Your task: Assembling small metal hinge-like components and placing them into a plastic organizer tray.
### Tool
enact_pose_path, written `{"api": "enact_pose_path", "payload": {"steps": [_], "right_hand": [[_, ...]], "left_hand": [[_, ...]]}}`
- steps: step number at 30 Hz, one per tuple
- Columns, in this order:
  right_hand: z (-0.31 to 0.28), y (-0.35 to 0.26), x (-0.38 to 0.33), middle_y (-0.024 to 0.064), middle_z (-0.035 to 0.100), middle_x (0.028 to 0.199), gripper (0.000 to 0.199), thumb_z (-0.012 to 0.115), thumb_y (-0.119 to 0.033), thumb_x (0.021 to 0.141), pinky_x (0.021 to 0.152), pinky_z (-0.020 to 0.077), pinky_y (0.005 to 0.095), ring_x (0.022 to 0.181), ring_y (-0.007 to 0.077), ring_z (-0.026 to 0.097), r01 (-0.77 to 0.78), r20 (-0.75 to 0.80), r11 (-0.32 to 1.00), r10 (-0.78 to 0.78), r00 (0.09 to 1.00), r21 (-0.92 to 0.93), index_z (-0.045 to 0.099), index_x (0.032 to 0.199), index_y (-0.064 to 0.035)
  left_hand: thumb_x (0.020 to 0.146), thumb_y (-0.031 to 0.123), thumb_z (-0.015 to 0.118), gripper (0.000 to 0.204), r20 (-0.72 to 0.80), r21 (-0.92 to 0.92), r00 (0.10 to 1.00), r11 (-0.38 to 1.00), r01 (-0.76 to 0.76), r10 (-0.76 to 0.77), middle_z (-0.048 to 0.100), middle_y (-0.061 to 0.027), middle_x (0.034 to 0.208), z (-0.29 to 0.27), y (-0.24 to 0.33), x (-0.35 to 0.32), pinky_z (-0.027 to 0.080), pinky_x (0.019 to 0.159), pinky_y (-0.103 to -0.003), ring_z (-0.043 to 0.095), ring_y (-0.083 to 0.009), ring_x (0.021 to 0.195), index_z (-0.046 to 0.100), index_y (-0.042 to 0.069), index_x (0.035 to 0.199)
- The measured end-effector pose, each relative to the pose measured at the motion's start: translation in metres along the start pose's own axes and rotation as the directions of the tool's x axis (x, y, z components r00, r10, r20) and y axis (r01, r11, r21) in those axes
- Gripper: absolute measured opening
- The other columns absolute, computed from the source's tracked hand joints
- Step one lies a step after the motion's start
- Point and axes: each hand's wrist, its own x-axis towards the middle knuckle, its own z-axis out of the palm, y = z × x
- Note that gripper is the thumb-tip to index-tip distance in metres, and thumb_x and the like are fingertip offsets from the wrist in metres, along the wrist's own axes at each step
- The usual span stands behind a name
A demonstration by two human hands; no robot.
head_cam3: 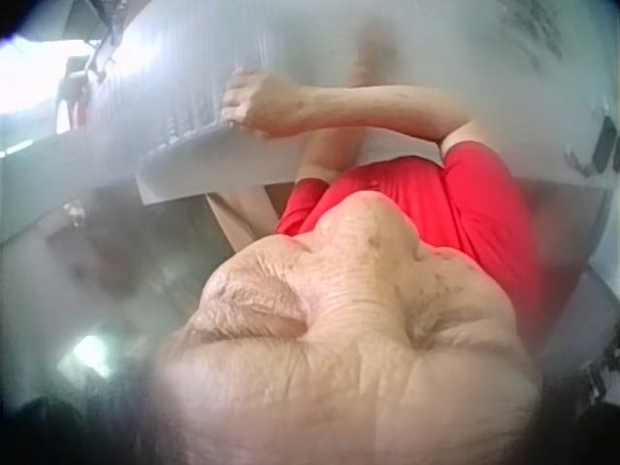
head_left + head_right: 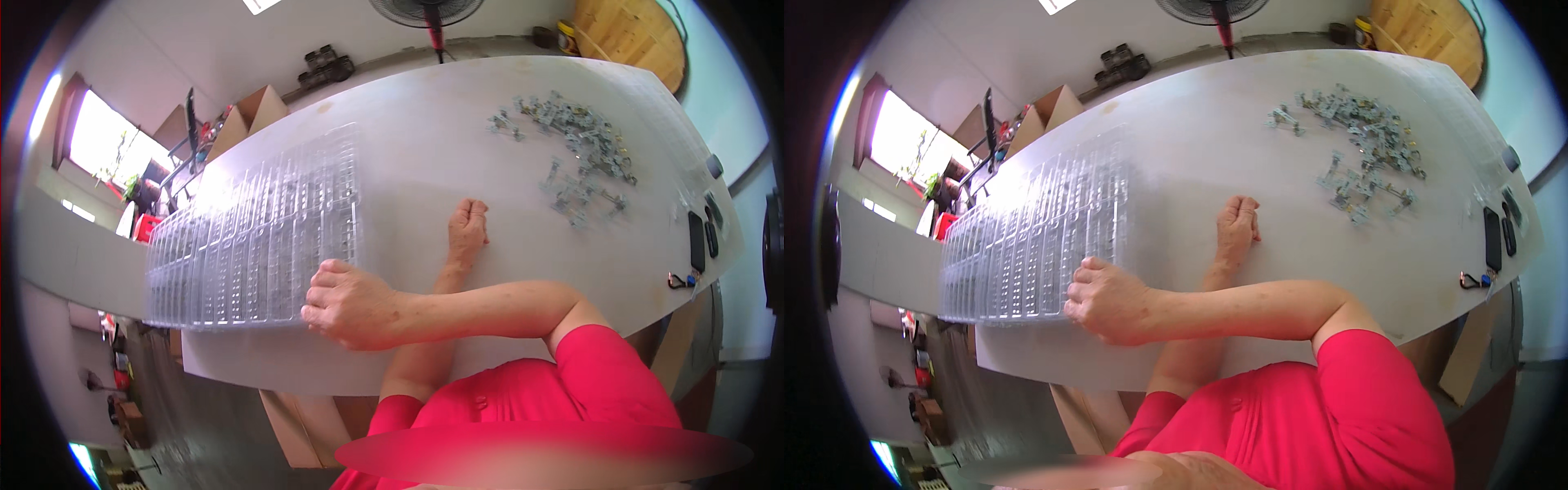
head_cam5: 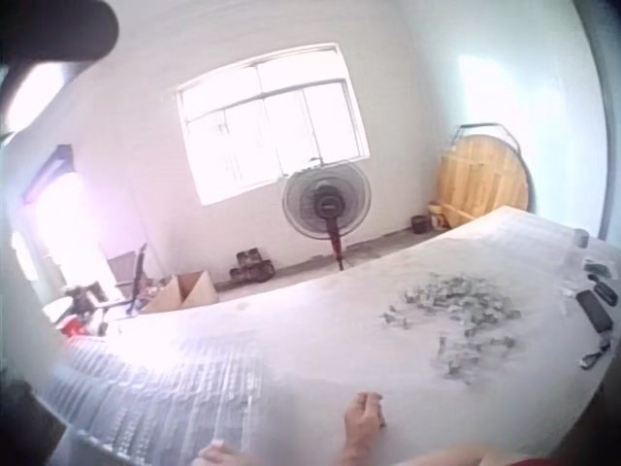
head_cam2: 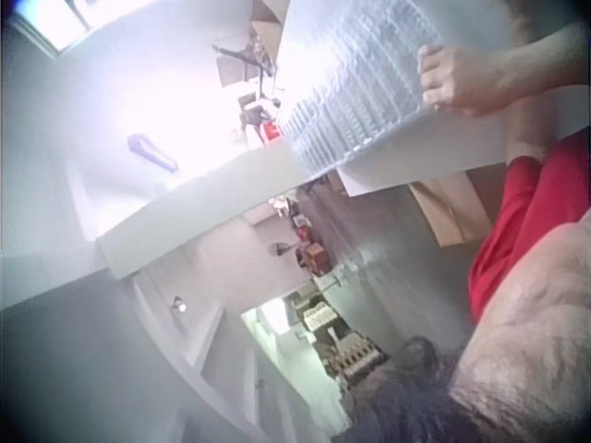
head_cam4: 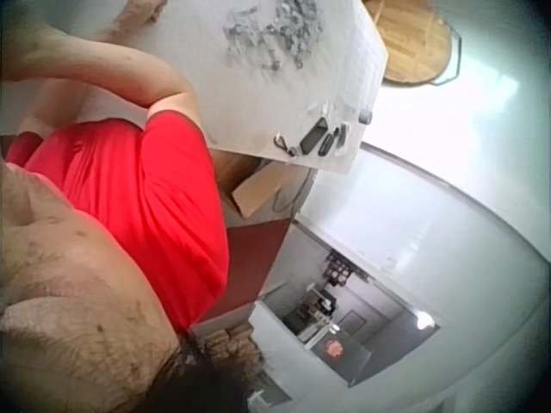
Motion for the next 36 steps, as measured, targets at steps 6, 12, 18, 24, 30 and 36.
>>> {"api": "enact_pose_path", "payload": {"steps": [6,12,18,24,30,36], "right_hand": [[-0.004,0.001,-0.003,0.0042,0.061,0.092,0.023,0.073,-0.014,0.078,0.096,0.0422,0.0417,0.098,0.0245,0.06,-0.008,0.018,0.998,0.007,1.0,0.056,0.066,0.099,-0.0083],[-0.049,0.006,-0.014,0.0054,0.061,0.108,0.04,0.077,-0.01,0.074,0.096,0.041,0.0462,0.111,0.0281,0.057,-0.024,-0.095,0.998,0.029,0.995,0.056,0.064,0.112,-0.0126],[-0.106,0.041,-0.081,0.0114,0.062,0.109,0.033,0.069,-0.001,0.08,0.087,0.0468,0.039,0.096,0.0313,0.061,-0.338,-0.163,0.907,0.305,0.938,-0.251,0.063,0.112,-0.0071],[-0.12,0.066,-0.177,0.0097,0.062,0.111,0.027,0.06,0.0,0.089,0.081,0.0507,0.0297,0.096,0.0201,0.062,-0.79,-0.232,0.613,0.769,0.596,0.002,0.058,0.116,-0.0053],[-0.114,0.069,-0.221,0.0052,0.062,0.115,0.027,0.056,-0.006,0.097,0.081,0.0528,0.0269,0.101,0.0106,0.06,-0.733,-0.07,0.296,0.944,0.323,0.612,0.053,0.124,-0.0034],[-0.124,0.053,-0.22,0.001,0.065,0.093,0.018,0.056,-0.018,0.1,0.075,0.0516,0.0247,0.083,0.009,0.061,-0.694,-0.046,0.246,0.955,0.294,0.676,0.062,0.109,-0.0035]], "left_hand": [[0.1,0.023,0.051,0.022,-0.049,0.057,0.999,0.998,-0.01,0.013,0.045,0.0039,0.057,0.003,-0.005,0.001,0.041,0.042,-0.025,0.043,-0.0066,0.046,0.058,0.005,0.091],[0.101,0.025,0.052,0.023,-0.022,-0.054,0.999,0.998,-0.04,0.039,0.044,0.005,0.057,0.001,-0.002,-0.003,0.04,0.041,-0.025,0.039,-0.0062,0.044,0.057,0.006,0.09],[0.099,0.022,0.053,0.018,-0.172,-0.984,0.985,-0.056,-0.172,0.001,0.061,-0.0003,0.085,0.03,0.032,-0.034,0.046,0.068,-0.022,0.055,-0.0079,0.077,0.064,0.008,0.099],[0.097,0.02,0.06,0.014,0.189,-0.311,0.969,0.946,-0.091,0.156,0.065,0.0035,0.093,0.007,-0.009,0.005,0.047,0.083,-0.028,0.058,-0.0098,0.092,0.067,0.008,0.101],[0.098,0.02,0.06,0.017,0.386,-0.416,0.911,0.909,0.032,0.145,0.065,0.0015,0.099,0.021,-0.01,-0.016,0.048,0.081,-0.025,0.059,-0.0081,0.094,0.068,0.008,0.107],[0.097,0.022,0.061,0.021,0.548,-0.297,0.836,0.929,0.222,-0.025,0.067,-0.001,0.099,0.016,0.008,-0.032,0.051,0.073,-0.023,0.06,-0.0075,0.088,0.068,0.006,0.11]]}}
